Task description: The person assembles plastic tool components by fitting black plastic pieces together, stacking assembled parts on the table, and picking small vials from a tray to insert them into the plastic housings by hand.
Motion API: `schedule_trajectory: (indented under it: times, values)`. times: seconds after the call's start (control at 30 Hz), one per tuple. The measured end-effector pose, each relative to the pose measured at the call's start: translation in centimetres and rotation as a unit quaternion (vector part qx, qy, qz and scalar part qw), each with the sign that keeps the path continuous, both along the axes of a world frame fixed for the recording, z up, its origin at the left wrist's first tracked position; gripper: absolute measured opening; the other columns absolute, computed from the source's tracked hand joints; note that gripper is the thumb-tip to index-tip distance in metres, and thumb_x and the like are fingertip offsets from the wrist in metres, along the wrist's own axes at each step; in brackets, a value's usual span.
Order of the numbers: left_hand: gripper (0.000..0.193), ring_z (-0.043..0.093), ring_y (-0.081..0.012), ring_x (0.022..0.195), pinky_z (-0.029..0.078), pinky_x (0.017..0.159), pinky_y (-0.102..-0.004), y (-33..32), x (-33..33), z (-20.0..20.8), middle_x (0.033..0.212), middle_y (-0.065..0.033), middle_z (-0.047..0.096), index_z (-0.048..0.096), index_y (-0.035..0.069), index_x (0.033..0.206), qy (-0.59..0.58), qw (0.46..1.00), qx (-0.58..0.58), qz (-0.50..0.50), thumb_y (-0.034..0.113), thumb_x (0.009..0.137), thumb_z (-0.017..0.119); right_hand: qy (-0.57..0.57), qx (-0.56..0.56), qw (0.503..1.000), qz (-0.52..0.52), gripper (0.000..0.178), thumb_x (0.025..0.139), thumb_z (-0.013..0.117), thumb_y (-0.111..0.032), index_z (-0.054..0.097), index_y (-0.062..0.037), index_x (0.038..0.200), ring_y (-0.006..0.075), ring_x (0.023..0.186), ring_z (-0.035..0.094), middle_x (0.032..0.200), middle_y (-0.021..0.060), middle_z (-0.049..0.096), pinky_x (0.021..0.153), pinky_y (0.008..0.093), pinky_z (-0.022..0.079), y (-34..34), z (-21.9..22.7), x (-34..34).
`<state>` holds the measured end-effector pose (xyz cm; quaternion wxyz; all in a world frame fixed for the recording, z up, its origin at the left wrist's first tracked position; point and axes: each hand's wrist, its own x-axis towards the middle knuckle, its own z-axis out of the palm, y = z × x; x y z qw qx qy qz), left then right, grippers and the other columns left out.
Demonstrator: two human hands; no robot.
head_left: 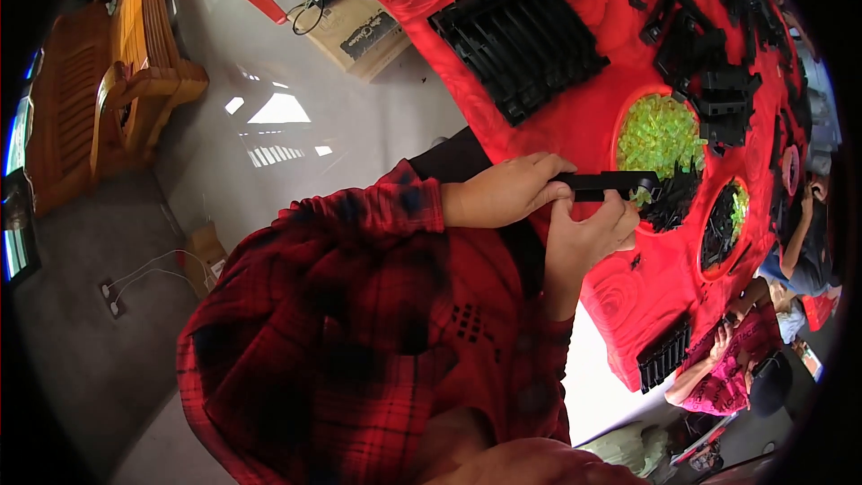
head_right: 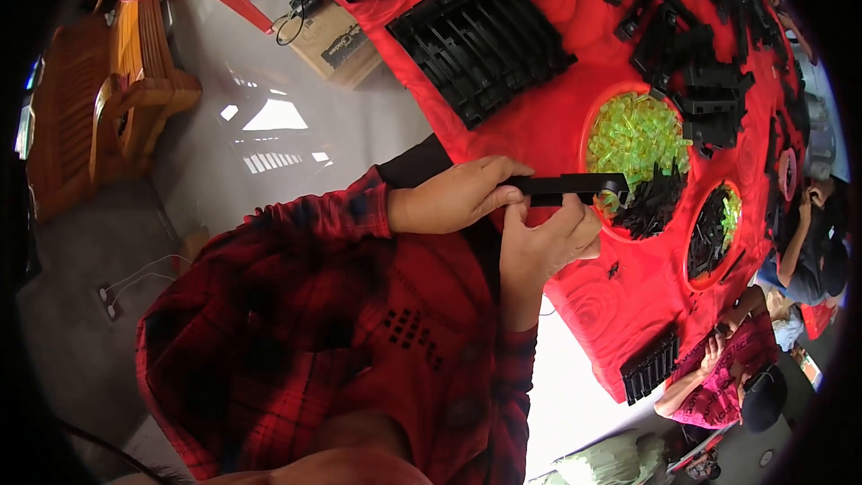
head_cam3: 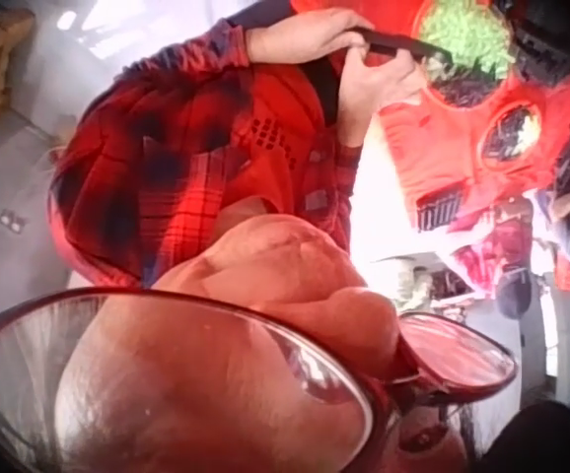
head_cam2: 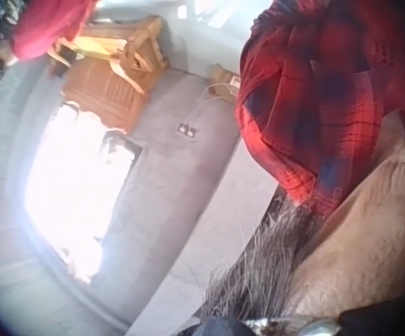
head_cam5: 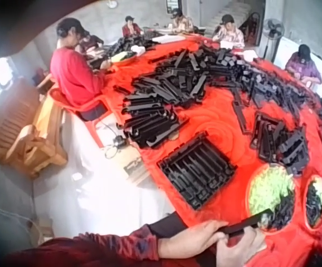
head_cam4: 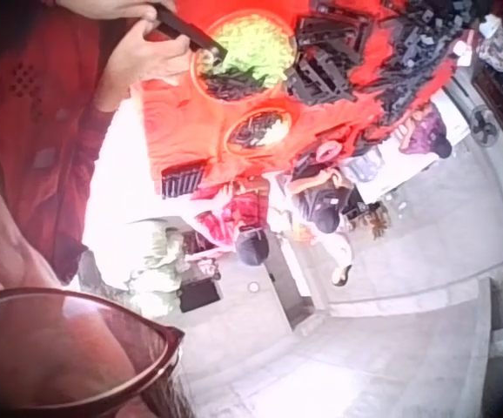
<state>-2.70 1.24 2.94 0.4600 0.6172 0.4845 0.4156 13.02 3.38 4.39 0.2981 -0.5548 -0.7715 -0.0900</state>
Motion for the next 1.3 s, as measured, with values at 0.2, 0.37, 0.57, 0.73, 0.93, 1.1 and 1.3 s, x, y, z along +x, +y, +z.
schedule_trajectory:
  times: [0.2,0.37,0.57,0.73,0.93,1.1,1.3]
  values:
    - [0.037,0.061,-0.033,0.102,0.049,0.088,-0.0392,0.8,-0.4,-0.2,0.107,-0.0169,0.06,0.051,0.0,0.127,-0.019,1.0,-0.003,0.015,0.027,0.102,0.051,0.004,-0.025,1.0,-0.001,0.061,0.059,0.085,-0.026,0.058,-0.0055,0.109,0.0316,0.099,0.051,0.101,0.0112,0.05,0.083,0.0448,0.035,1.0,-0.1,-0.5]
    - [0.037,0.062,-0.0329,0.1,0.05,0.087,-0.0394,1.8,-0.4,-0.4,0.106,-0.0167,0.061,0.051,0.0,0.126,-0.028,1.0,0.0,0.005,0.029,0.103,0.049,0.008,-0.028,1.0,-0.005,0.059,0.059,0.085,-0.024,0.057,-0.0054,0.107,0.0326,0.1,0.052,0.102,0.0121,0.051,0.084,0.0468,0.036,1.8,0.2,-0.6]
    - [0.035,0.062,-0.0364,0.103,0.05,0.088,-0.0413,2.5,-1.6,0.1,0.107,-0.02,0.062,0.053,-0.001,0.124,-0.074,0.997,-0.024,0.026,0.026,0.102,0.051,0.0,-0.049,0.999,0.012,0.054,0.062,0.084,-0.02,0.057,-0.0051,0.106,0.0336,0.1,0.055,0.1,0.0124,0.054,0.084,0.0492,0.04,2.9,2.0,-2.4]
    - [0.035,0.065,-0.033,0.101,0.051,0.087,-0.0385,3.4,-2.9,1.2,0.106,-0.0187,0.065,0.054,-0.001,0.124,-0.076,0.996,-0.04,0.038,0.026,0.102,0.052,0.002,-0.061,0.997,0.035,0.054,0.063,0.081,-0.021,0.057,-0.0045,0.108,0.0334,0.105,0.05,0.106,0.0134,0.053,0.089,0.0487,0.037,4.5,1.7,-3.1]
    - [0.032,0.069,-0.0187,0.077,0.055,0.064,-0.0335,4.8,-6.6,1.7,0.084,-0.0129,0.067,0.057,0.002,0.122,-0.075,0.971,-0.091,0.208,0.025,0.1,0.058,0.149,-0.163,0.952,0.211,0.058,0.076,0.075,-0.008,0.052,0.0008,0.128,0.0302,0.1,0.051,0.108,0.0159,0.052,0.085,0.0411,0.044,7.2,3.9,-6.8]
    - [0.041,0.063,-0.0158,0.068,0.056,0.057,-0.028,7.0,-10.3,2.5,0.093,-0.0119,0.059,0.055,-0.008,0.115,-0.136,0.957,-0.087,0.239,0.027,0.097,0.063,0.299,-0.223,0.893,0.252,0.055,0.086,0.069,-0.001,0.045,0.0027,0.135,0.0136,0.072,0.051,0.111,0.0129,0.052,0.06,0.0258,0.047,6.9,3.1,-8.7]
    - [0.032,0.067,-0.0219,0.075,0.053,0.066,-0.0343,6.7,-9.0,1.7,0.082,-0.0137,0.064,0.06,-0.004,0.11,-0.041,0.967,-0.054,0.245,0.023,0.094,0.067,0.519,-0.51,0.668,0.153,0.039,0.1,0.057,-0.033,0.055,0.0036,0.113,0.0069,0.053,0.053,0.073,0.0018,0.057,0.043,0.0206,0.038,9.9,2.3,-11.4]
